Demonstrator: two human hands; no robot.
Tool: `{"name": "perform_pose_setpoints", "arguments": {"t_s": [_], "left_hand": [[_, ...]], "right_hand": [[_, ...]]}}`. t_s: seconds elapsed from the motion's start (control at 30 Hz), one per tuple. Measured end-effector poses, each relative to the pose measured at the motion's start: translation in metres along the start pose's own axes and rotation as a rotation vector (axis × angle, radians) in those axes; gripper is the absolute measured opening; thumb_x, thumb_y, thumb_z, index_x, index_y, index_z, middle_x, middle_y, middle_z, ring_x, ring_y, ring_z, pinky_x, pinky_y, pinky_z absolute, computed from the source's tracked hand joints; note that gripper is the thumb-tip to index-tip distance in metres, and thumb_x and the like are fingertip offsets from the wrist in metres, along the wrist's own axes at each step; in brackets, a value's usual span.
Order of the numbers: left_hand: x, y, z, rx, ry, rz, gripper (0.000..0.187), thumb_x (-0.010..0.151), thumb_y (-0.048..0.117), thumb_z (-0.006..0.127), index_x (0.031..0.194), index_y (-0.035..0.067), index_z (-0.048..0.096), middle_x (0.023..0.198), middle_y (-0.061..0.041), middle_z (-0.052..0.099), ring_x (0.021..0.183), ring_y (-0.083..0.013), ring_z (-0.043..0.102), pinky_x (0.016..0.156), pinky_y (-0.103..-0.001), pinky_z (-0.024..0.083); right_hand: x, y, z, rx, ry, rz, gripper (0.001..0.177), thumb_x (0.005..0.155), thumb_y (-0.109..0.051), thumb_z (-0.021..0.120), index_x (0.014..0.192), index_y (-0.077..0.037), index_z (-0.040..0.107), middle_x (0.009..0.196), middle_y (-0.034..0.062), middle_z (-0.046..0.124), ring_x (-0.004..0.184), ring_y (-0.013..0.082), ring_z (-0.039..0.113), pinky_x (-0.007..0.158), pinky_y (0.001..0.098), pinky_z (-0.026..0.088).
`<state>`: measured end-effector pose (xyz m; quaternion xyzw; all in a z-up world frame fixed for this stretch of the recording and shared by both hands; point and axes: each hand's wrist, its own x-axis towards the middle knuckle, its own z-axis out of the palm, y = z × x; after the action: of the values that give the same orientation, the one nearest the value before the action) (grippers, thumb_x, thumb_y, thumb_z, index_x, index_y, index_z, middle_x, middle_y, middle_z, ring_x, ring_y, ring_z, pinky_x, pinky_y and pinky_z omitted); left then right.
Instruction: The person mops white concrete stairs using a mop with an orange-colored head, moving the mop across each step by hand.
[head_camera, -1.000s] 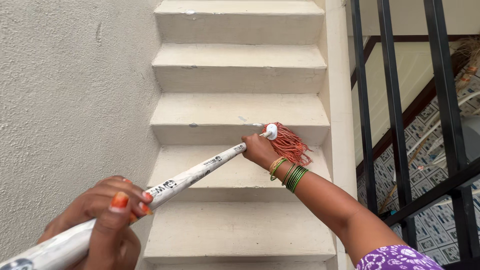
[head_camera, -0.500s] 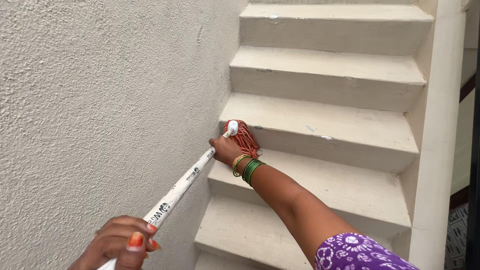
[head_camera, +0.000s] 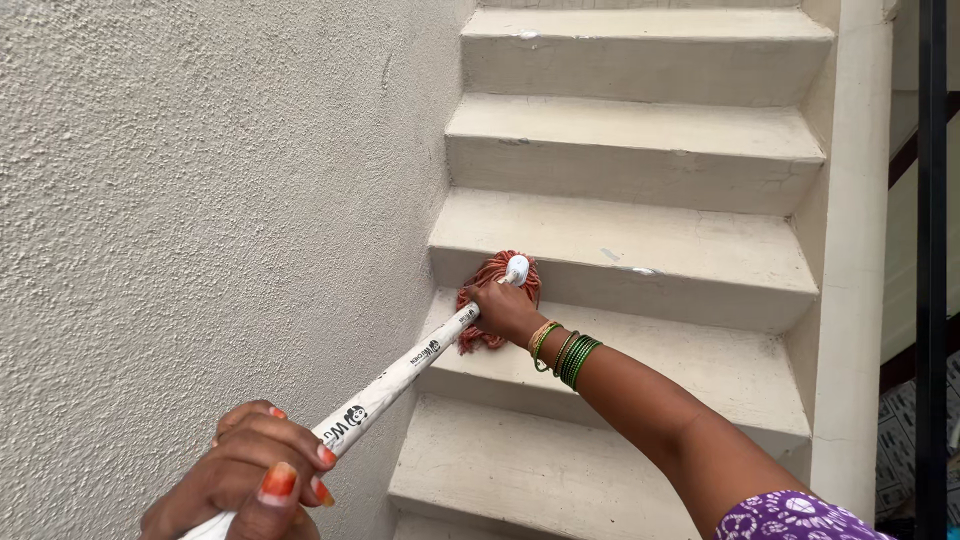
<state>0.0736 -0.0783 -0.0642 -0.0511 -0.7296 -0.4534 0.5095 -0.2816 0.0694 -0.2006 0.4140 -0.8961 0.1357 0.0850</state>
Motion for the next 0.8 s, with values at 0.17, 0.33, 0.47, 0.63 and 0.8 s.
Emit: {"name": "perform_pose_setpoints", "arguments": {"t_s": [0.17,0.33,0.47,0.63,0.8], "left_hand": [[-0.006,-0.025,-0.027,0.021,-0.146,0.011,0.033,0.107,0.022,0.056,0.074,0.02,0.056,0.064,0.003,0.067,0.069,-0.011,0.074,0.101,-0.048,0.055],[-0.018,-0.082,-0.065,0.088,-0.31,0.153,0.035,0.105,0.021,0.056,0.07,0.023,0.058,0.069,0.007,0.061,0.077,-0.0088,0.076,0.103,-0.05,0.054],[-0.016,-0.079,-0.069,-0.148,-0.23,0.019,0.021,0.101,0.017,0.06,0.081,0.016,0.063,0.076,0.002,0.073,0.079,-0.0135,0.077,0.09,-0.049,0.058],[0.006,-0.024,-0.05,-0.161,0.062,-0.082,0.038,0.108,0.012,0.066,0.07,0.015,0.059,0.068,-0.002,0.065,0.074,-0.0171,0.072,0.099,-0.047,0.052],[0.033,0.0,-0.025,-0.059,-0.031,0.045,0.029,0.106,0.017,0.06,0.078,0.011,0.057,0.066,-0.002,0.062,0.077,-0.0177,0.072,0.101,-0.04,0.052]], "right_hand": [[0.013,-0.007,0.008,0.055,-0.055,-0.003,0.019,0.084,-0.017,0.077,0.096,-0.003,0.07,0.077,0.016,0.072,0.069,0.0296,0.075,0.063,0.0395,0.062],[0.064,-0.046,0.046,0.108,-0.014,-0.075,0.015,0.086,-0.01,0.074,0.098,-0.002,0.069,0.079,0.0177,0.072,0.072,0.0314,0.075,0.063,0.0409,0.062],[0.087,-0.071,0.062,0.132,0.037,-0.03,0.016,0.089,-0.017,0.073,0.096,-0.003,0.07,0.077,0.0158,0.072,0.073,0.0304,0.075,0.063,0.0426,0.062],[0.082,-0.06,0.038,0.065,-0.055,-0.035,0.017,0.091,-0.02,0.072,0.099,-0.005,0.069,0.077,0.014,0.071,0.072,0.0292,0.075,0.061,0.0412,0.062],[0.046,-0.014,0.022,-0.007,-0.031,-0.022,0.015,0.092,-0.022,0.071,0.096,-0.007,0.071,0.076,0.0104,0.071,0.067,0.0259,0.074,0.06,0.0396,0.062]]}}
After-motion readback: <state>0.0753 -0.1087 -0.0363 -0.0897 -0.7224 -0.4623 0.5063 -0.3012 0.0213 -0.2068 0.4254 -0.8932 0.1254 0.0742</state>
